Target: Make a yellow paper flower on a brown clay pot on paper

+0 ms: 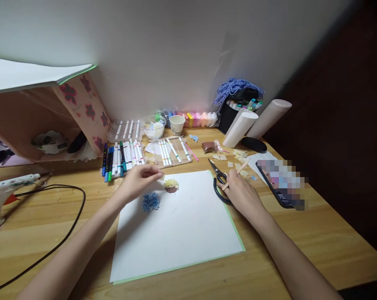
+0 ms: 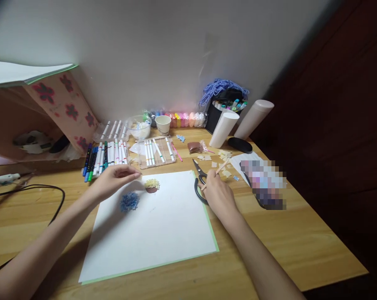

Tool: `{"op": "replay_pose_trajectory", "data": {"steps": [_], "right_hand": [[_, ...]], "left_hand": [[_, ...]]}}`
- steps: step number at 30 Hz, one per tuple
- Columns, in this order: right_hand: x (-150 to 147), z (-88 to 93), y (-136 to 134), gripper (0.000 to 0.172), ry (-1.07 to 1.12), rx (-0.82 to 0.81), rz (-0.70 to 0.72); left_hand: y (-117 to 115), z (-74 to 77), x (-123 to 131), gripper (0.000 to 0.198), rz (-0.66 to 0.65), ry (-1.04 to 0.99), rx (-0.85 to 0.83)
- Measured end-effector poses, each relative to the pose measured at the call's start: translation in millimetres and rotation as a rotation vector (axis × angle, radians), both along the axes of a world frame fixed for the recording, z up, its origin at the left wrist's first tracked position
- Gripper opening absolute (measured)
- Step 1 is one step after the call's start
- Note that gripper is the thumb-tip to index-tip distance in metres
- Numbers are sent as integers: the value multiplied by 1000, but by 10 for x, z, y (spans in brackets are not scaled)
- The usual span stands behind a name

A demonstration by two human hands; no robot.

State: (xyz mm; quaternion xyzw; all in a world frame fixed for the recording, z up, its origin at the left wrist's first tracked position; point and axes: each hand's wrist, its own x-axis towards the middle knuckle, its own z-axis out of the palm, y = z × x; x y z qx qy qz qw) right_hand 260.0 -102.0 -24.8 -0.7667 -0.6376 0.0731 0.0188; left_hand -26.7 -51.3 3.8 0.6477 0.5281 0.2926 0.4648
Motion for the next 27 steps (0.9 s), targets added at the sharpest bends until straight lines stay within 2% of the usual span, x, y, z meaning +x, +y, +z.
{"op": "replay_pose_trajectory", "data": {"steps": [4, 7, 10, 13, 15, 18, 20, 23, 27], "right_hand": [[52, -17, 1, 14, -33, 72, -22], [32, 37, -26, 17, 68, 232, -7], [-93, 131, -58, 26, 515, 426, 67], [-285, 161, -57, 38, 1047, 497, 130], [-402, 102, -35, 35, 1257, 477, 143], [-509, -83, -11, 12, 1460, 384, 156], [-541, -214, -24, 5, 1546, 278, 157], [-572, -334, -71, 6, 1603, 157, 149], [-633, -375, -108, 9, 1614, 129, 141]], "left_hand": [[-161, -154, 105, 17, -121, 83, 116], [-230, -263, 204, 13, -172, 117, 155], [-254, -308, 257, 13, -213, 182, 193], [-242, -286, 250, 15, -221, 237, 192], [-211, -256, 215, 15, -209, 250, 167], [-134, -211, 129, 15, -158, 246, 146], [-78, -189, 60, 14, -111, 237, 154], [-27, -186, -17, 14, -67, 210, 126], [-47, -268, -14, 14, -84, 148, 29]]}}
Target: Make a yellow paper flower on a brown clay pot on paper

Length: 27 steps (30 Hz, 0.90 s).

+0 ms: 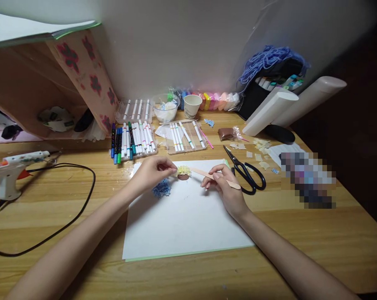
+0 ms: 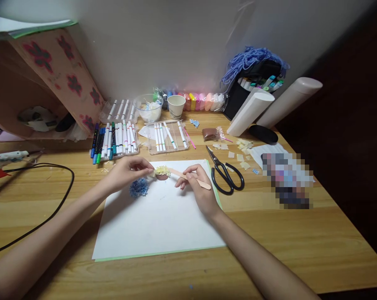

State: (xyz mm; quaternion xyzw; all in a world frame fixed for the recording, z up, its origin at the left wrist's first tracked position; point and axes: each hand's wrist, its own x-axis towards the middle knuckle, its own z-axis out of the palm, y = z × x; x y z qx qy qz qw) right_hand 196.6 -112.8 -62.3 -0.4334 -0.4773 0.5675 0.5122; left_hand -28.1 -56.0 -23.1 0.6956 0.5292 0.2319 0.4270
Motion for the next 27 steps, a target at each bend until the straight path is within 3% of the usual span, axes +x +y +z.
{"op": "replay_pose_trajectory", "data": {"steps": [7, 27], "right_hand": [[-51, -19, -40, 15, -79, 2, 46], [-122, 0, -91, 12, -286, 48, 104]], "left_hand": [[-48, -167, 53, 14, -63, 29, 32], [20, -189, 14, 13, -37, 47, 127]]}}
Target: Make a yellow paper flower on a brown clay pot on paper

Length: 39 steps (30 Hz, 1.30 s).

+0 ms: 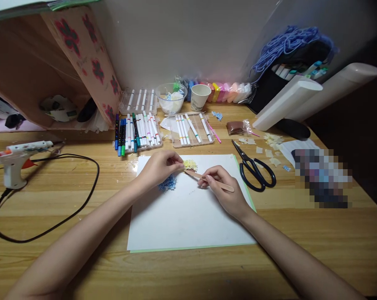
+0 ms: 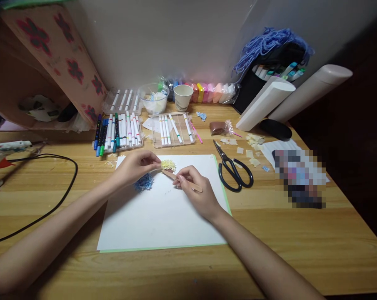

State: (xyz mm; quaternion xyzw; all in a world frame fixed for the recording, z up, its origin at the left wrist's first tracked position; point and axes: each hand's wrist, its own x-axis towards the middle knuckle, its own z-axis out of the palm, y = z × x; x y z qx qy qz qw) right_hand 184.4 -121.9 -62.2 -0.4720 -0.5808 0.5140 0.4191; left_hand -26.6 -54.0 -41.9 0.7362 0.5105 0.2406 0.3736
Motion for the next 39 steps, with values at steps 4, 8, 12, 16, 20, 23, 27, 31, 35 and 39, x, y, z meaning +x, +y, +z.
{"op": "replay_pose_trajectory", "data": {"steps": [4, 8, 12, 16, 20, 23, 27, 31, 35, 39], "right_hand": [[-5, -6, -3, 11, -23, 24, -8], [-13, -7, -14, 10, -78, 77, 11], [-17, -18, -22, 9, -139, 138, 27], [-19, -25, -28, 8, -172, 168, 21], [-37, 24, -13, 10, -252, 226, 17], [-87, 130, 45, 14, -389, 303, -10], [-215, 324, 192, 23, -500, 369, -46], [-351, 448, 348, 30, -536, 415, -73], [-436, 451, 455, 37, -503, 387, -69], [-458, 398, 536, 43, -559, 428, -85]], "left_hand": [[74, 55, -66, 20, 104, 11, 88], [102, 11, -88, 24, 156, -44, 114], [99, -87, -79, 23, 187, -38, 169], [95, -133, -82, 22, 190, -31, 196], [96, -146, -91, 22, 172, -7, 201], [99, -160, -97, 21, 159, 21, 210], [102, -171, -100, 21, 136, 31, 216], [99, -166, -99, 22, 127, 31, 224], [93, -164, -100, 22, 130, 24, 223], [89, -164, -104, 22, 134, 33, 232]]}}
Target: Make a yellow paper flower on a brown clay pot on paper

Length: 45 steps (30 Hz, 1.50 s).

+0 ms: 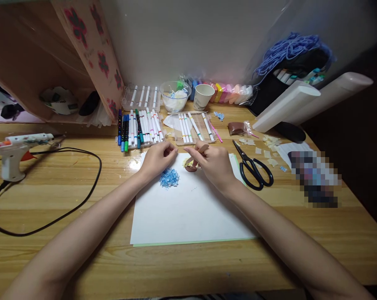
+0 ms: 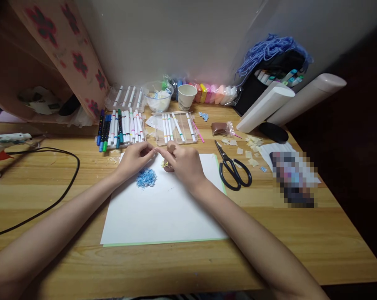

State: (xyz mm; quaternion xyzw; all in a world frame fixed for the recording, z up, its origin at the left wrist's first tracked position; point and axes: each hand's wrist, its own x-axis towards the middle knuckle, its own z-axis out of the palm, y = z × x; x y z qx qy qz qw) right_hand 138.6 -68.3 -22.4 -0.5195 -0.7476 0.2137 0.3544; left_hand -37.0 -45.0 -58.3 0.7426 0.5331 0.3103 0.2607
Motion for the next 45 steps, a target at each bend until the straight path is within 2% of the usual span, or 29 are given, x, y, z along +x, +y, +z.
{"op": "replay_pose_trajectory", "data": {"steps": [5, 14, 23, 31, 40, 45], "right_hand": [[20, -24, 33, 44, -137, 108, 48], [85, 76, -56, 43, -9, 126, 65], [41, -24, -45, 38, -167, 159, 80], [43, -43, -15, 38, -219, 218, 59], [31, -100, 7, 37, -219, 269, 46], [52, -18, -14, 36, -127, 262, 60]], "left_hand": [[1, 10, -3, 22, -9, 4, 2], [5, -1, 4, 21, -5, 26, 10], [4, 23, 0, 22, -14, 31, 2], [4, 14, 4, 22, -13, 31, 11], [9, -1, -7, 22, -13, 48, 17], [11, -9, -7, 21, -8, 53, 11]]}}
